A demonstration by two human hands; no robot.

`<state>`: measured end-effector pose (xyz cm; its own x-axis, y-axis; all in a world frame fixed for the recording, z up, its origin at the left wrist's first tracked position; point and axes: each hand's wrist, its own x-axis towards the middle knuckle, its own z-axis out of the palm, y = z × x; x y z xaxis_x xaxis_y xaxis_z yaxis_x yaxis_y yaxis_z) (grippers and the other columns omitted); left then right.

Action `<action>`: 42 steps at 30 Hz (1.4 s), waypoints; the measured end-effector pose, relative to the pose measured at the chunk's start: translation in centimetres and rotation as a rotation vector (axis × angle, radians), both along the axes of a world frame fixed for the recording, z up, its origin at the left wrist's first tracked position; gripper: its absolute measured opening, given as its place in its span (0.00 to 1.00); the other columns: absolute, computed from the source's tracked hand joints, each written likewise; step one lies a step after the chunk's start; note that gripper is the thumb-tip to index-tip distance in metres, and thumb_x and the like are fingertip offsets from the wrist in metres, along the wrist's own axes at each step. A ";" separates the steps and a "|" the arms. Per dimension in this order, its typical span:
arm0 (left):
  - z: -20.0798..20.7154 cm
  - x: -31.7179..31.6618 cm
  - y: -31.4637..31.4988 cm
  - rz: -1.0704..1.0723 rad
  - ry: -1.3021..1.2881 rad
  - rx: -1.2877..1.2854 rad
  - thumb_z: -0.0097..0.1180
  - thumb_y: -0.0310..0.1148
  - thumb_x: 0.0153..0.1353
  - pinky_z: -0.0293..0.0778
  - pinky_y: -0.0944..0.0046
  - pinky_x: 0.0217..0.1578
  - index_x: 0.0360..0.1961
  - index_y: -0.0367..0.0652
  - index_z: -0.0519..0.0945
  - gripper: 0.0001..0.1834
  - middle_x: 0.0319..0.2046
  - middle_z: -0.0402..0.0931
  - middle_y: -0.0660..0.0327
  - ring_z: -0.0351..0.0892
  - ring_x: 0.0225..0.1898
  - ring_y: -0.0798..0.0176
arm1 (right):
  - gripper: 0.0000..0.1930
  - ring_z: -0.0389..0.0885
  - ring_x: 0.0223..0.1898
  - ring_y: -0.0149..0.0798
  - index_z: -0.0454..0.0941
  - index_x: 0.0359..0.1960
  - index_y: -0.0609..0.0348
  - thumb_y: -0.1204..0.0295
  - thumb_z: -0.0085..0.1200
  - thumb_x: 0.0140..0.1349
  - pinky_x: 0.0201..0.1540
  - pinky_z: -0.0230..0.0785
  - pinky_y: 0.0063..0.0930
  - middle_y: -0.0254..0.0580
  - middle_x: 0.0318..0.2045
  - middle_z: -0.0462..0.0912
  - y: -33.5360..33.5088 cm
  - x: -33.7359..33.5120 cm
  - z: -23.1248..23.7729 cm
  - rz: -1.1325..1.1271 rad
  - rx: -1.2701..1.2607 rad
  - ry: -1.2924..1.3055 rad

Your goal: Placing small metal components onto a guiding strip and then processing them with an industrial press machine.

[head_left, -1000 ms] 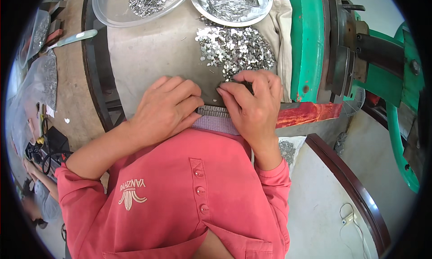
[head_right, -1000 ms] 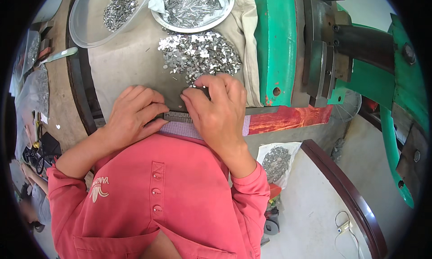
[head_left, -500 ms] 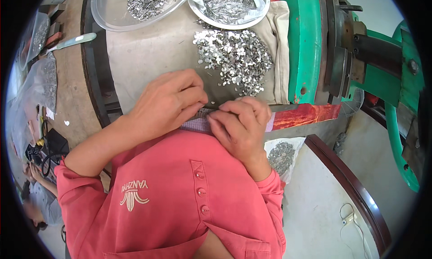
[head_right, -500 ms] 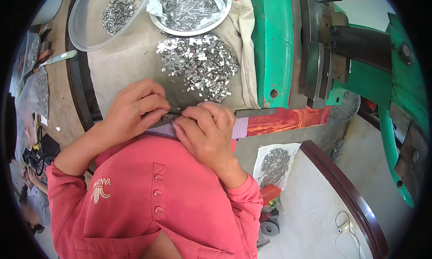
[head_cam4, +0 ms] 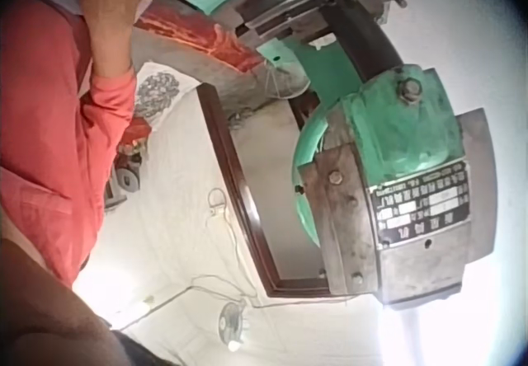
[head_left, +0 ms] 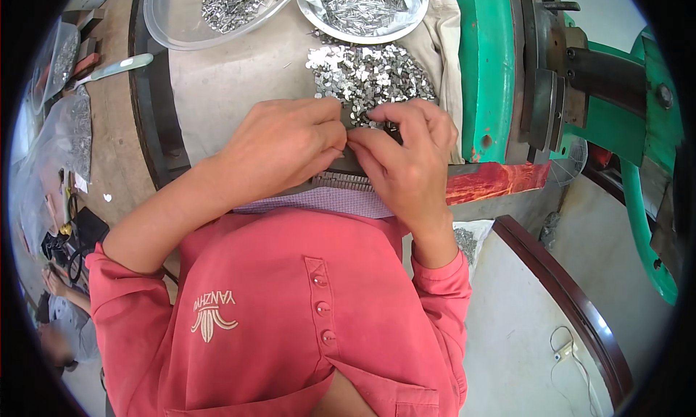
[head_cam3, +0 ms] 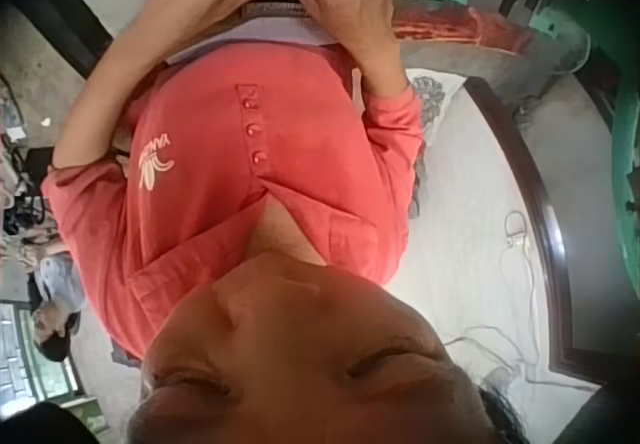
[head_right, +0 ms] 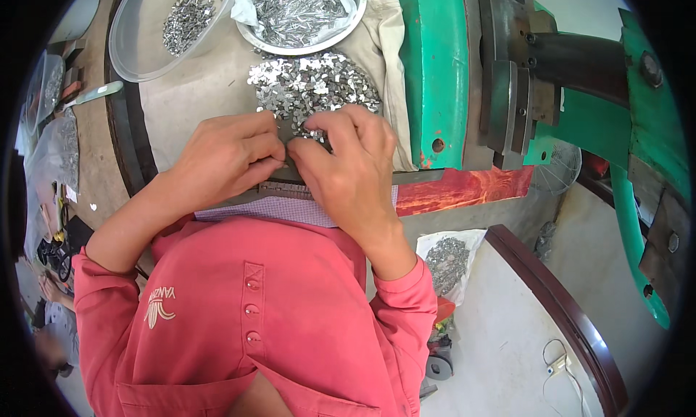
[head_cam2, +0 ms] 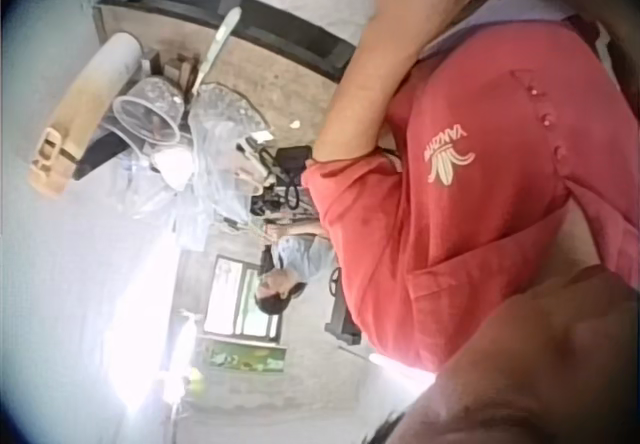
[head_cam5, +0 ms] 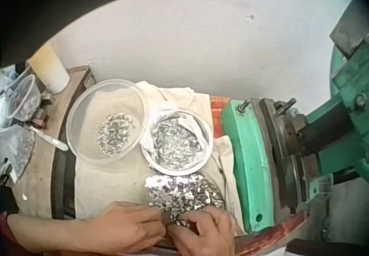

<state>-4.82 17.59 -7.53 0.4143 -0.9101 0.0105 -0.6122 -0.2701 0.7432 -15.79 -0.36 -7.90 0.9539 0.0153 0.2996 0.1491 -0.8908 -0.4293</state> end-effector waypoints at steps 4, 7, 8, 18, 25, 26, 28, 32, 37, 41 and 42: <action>0.1 -0.2 0.2 0.028 -0.044 -0.006 0.65 0.27 0.52 0.74 0.55 0.32 0.31 0.41 0.80 0.06 0.31 0.73 0.60 0.78 0.33 0.53 | 0.08 0.72 0.52 0.44 0.84 0.30 0.49 0.73 0.67 0.48 0.54 0.59 0.43 0.30 0.43 0.79 0.6 0.8 0.2 -0.019 -0.024 0.021; -0.1 -0.1 0.5 0.057 0.005 -0.027 0.65 0.26 0.52 0.74 0.55 0.32 0.32 0.41 0.80 0.07 0.31 0.73 0.60 0.78 0.33 0.53 | 0.08 0.71 0.53 0.44 0.83 0.31 0.51 0.73 0.67 0.48 0.55 0.58 0.42 0.31 0.43 0.79 0.7 0.6 0.0 -0.053 0.042 0.020; -0.1 -0.1 0.6 0.071 0.043 -0.016 0.65 0.26 0.52 0.74 0.56 0.33 0.33 0.41 0.81 0.08 0.31 0.73 0.60 0.78 0.33 0.53 | 0.09 0.71 0.53 0.45 0.83 0.32 0.51 0.74 0.67 0.48 0.55 0.57 0.42 0.31 0.44 0.80 0.6 0.0 -0.1 -0.077 0.082 -0.018; -0.1 -0.4 -0.1 0.015 -0.063 -0.020 0.67 0.28 0.50 0.74 0.56 0.32 0.29 0.42 0.81 0.06 0.31 0.74 0.62 0.78 0.33 0.55 | 0.12 0.72 0.49 0.44 0.86 0.34 0.47 0.72 0.72 0.45 0.53 0.60 0.37 0.29 0.43 0.80 2.3 -5.2 -0.2 -0.129 0.163 0.025; 0.4 -0.4 0.2 0.047 -0.051 -0.021 0.67 0.26 0.49 0.74 0.57 0.31 0.28 0.42 0.80 0.07 0.31 0.74 0.62 0.78 0.32 0.55 | 0.11 0.71 0.50 0.44 0.87 0.34 0.47 0.74 0.71 0.46 0.52 0.59 0.39 0.29 0.43 0.79 0.1 -1.9 -0.7 -0.135 0.063 -0.013; 0.6 -0.4 0.5 0.076 -0.042 -0.029 0.66 0.25 0.49 0.74 0.57 0.30 0.28 0.42 0.80 0.07 0.31 0.74 0.62 0.78 0.32 0.54 | 0.11 0.71 0.51 0.43 0.86 0.33 0.47 0.73 0.70 0.46 0.52 0.58 0.39 0.28 0.43 0.79 0.1 -1.4 -0.6 -0.115 0.047 0.020; 1.0 -0.5 1.2 0.091 -0.035 -0.038 0.67 0.24 0.48 0.74 0.57 0.29 0.28 0.42 0.79 0.08 0.31 0.74 0.61 0.78 0.31 0.54 | 0.11 0.72 0.50 0.43 0.87 0.32 0.46 0.74 0.70 0.46 0.52 0.58 0.38 0.27 0.42 0.80 0.4 -0.5 -0.1 -0.106 0.034 0.011; 1.9 -1.7 2.4 0.111 -0.017 -0.056 0.68 0.23 0.45 0.73 0.58 0.29 0.29 0.43 0.79 0.10 0.31 0.74 0.61 0.78 0.30 0.54 | 0.10 0.72 0.50 0.41 0.86 0.30 0.46 0.73 0.71 0.45 0.53 0.56 0.38 0.25 0.40 0.80 0.7 0.5 0.3 -0.062 -0.011 0.009; 0.7 -3.3 2.6 0.109 -0.073 -0.062 0.67 0.25 0.47 0.73 0.58 0.31 0.28 0.44 0.77 0.10 0.31 0.72 0.62 0.77 0.32 0.57 | 0.09 0.74 0.48 0.40 0.84 0.29 0.48 0.72 0.70 0.45 0.54 0.56 0.39 0.25 0.37 0.79 -0.2 1.6 1.3 0.064 -0.038 0.060; 0.3 -3.7 2.5 0.145 -0.059 -0.056 0.66 0.27 0.50 0.73 0.58 0.34 0.28 0.44 0.76 0.09 0.31 0.70 0.63 0.76 0.34 0.58 | 0.08 0.75 0.48 0.40 0.83 0.28 0.49 0.72 0.70 0.46 0.55 0.56 0.40 0.26 0.35 0.78 -0.4 1.6 1.4 0.102 -0.033 0.115; 0.3 -3.7 2.5 0.145 -0.062 -0.056 0.66 0.27 0.50 0.73 0.58 0.34 0.28 0.44 0.76 0.09 0.31 0.70 0.63 0.76 0.34 0.58 | 0.08 0.74 0.48 0.40 0.83 0.28 0.49 0.72 0.70 0.46 0.55 0.56 0.41 0.26 0.36 0.78 -0.4 1.6 1.4 0.098 -0.011 0.122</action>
